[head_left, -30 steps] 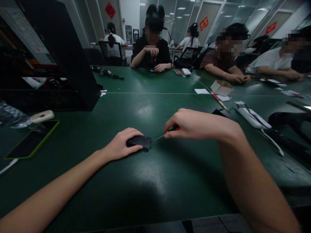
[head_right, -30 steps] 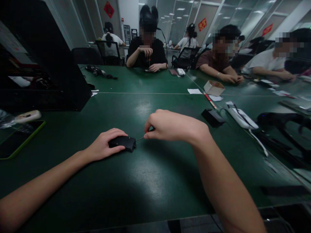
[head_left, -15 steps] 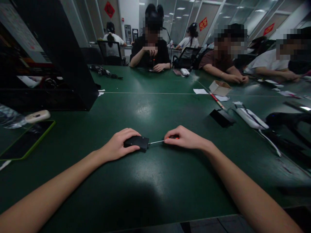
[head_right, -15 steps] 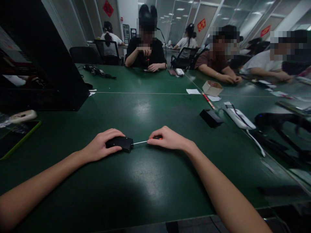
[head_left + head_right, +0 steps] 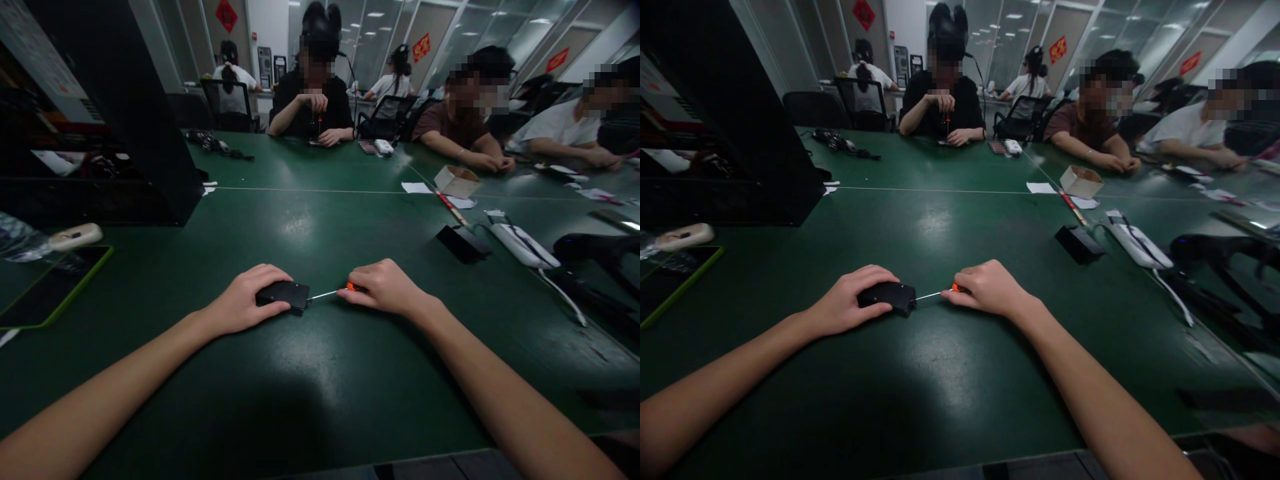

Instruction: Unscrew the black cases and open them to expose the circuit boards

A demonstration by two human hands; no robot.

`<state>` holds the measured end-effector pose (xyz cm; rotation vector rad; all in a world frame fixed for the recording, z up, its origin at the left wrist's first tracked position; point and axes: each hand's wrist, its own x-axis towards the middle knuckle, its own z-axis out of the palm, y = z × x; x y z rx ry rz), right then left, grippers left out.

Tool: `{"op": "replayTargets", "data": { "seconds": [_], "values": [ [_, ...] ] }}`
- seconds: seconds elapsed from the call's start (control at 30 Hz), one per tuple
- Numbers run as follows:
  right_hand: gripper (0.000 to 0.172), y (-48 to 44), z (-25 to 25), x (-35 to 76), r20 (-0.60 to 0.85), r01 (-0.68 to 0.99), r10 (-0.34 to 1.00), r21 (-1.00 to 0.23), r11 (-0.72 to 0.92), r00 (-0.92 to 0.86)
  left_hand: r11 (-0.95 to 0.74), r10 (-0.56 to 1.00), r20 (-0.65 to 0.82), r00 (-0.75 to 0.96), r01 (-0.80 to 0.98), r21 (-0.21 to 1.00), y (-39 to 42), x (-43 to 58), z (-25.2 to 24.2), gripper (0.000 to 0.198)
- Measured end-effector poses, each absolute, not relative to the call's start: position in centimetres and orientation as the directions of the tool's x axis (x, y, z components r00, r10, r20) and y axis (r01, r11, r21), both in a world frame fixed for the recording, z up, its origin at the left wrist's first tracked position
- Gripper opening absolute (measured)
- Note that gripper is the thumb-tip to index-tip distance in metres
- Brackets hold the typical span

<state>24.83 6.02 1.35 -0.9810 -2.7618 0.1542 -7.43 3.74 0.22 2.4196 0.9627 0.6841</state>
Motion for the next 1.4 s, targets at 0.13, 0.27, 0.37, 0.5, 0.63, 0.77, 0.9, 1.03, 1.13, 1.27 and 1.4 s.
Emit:
{"op": "replayTargets", "data": {
  "seconds": [0.13, 0.27, 0.37, 0.5, 0.63, 0.77, 0.9, 1.03, 1.13, 1.27, 1.4],
  "values": [
    [0.058, 6.3, 0.6, 24.5, 0.094, 0.616, 0.655, -0.26, 0.743, -0.75, -0.661, 0.717, 0.276, 0.64, 0.499, 0.56, 3.8, -7.4, 0.2, 0.036],
    [0.061, 6.6, -0.3, 24.2, 0.028, 0.629, 0.68, -0.352, 0.693, -0.733, -0.666, 0.716, 0.285, 0.638, 0.5, 0.553, 3.9, -7.5, 0.1, 0.037],
    [0.064, 6.4, 0.0, 24.2, 0.057, 0.644, 0.685, -0.294, 0.706, -0.726, -0.663, 0.718, 0.28, 0.637, 0.503, 0.554, 3.8, -7.5, 0.1, 0.037],
    [0.07, 5.3, 1.8, 24.0, 0.128, 0.674, 0.679, -0.086, 0.733, -0.722, -0.654, 0.723, 0.267, 0.637, 0.505, 0.563, 3.7, -7.5, 0.3, 0.036],
    [0.068, 4.3, 2.3, 22.9, 0.117, 0.641, 0.645, -0.075, 0.764, -0.755, -0.647, 0.728, 0.261, 0.634, 0.509, 0.568, 3.7, -7.3, 0.3, 0.035],
    [0.066, 4.4, 1.5, 22.0, 0.043, 0.583, 0.598, -0.179, 0.793, -0.8, -0.644, 0.732, 0.262, 0.629, 0.514, 0.567, 3.8, -7.2, 0.4, 0.035],
    [0.063, 4.8, 1.7, 23.1, 0.09, 0.591, 0.616, -0.206, 0.78, -0.782, -0.639, 0.735, 0.256, 0.627, 0.515, 0.571, 3.7, -7.3, 0.4, 0.035],
    [0.064, 5.2, 2.9, 24.6, 0.132, 0.669, 0.681, -0.125, 0.732, -0.72, -0.64, 0.732, 0.258, 0.63, 0.509, 0.576, 3.7, -7.4, 0.3, 0.035],
    [0.064, 5.3, 3.3, 25.1, 0.136, 0.699, 0.705, -0.091, 0.709, -0.696, -0.64, 0.732, 0.26, 0.63, 0.506, 0.578, 3.7, -7.4, 0.2, 0.035],
    [0.066, 5.2, 3.2, 25.0, 0.135, 0.707, 0.708, -0.066, 0.704, -0.693, -0.64, 0.732, 0.262, 0.629, 0.503, 0.58, 3.7, -7.4, 0.3, 0.036],
    [0.068, 5.0, 2.9, 24.5, 0.107, 0.705, 0.705, -0.045, 0.708, -0.701, -0.642, 0.732, 0.262, 0.629, 0.507, 0.576, 3.6, -7.3, 0.4, 0.035]
  ]
}}
